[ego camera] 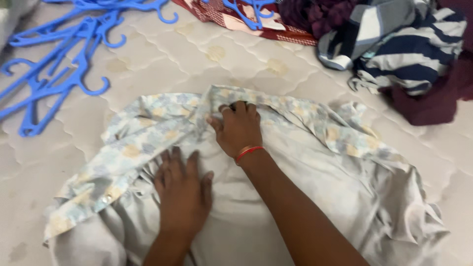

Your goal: The person buttons a patterned short-sleeved shirt laid flat on a bed, then places a blue hanger inside the collar and continues buttoning the remaining buttons. The shirt is smoothed and lifted on the hanger at the end.

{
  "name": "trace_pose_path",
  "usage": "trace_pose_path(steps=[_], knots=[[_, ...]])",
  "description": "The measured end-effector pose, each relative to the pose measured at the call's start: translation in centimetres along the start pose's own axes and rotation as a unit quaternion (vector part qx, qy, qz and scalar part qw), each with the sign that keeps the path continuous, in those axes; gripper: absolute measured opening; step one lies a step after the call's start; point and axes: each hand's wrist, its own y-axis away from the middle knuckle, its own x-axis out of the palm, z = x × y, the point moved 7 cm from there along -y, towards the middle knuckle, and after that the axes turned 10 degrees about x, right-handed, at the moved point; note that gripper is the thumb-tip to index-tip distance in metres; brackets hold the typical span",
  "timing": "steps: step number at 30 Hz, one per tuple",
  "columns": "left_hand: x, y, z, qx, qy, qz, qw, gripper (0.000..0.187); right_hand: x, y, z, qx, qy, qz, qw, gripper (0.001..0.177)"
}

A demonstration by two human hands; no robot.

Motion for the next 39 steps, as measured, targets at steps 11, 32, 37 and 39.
trace_pose_path(steps=[11,32,37,39], knots=[[-0.5,0.4,0.2,0.021,0.072,0.001,0.997,0.061,2.2,-7.4,2.1,0.031,0.053,-0.097,0.993,0.044],[1.3,1.9,0.9,0.104,0.063,-0.086,0.989,0.060,12.2,-3.2,25.7,-0.173,-0.015,0.089,0.981,0.053],[1.4,2.4,0.4,0.112,0.073,-0.082,0.988,0.060,12.5,-2.6,25.9,-0.186,0.008,0.094,0.978,0.026],[1.3,2.4,0.4,0.114,0.076,-0.079,0.987,0.060,11.8,-2.7,26.0,-0.194,-0.009,0.062,0.979,0.020]])
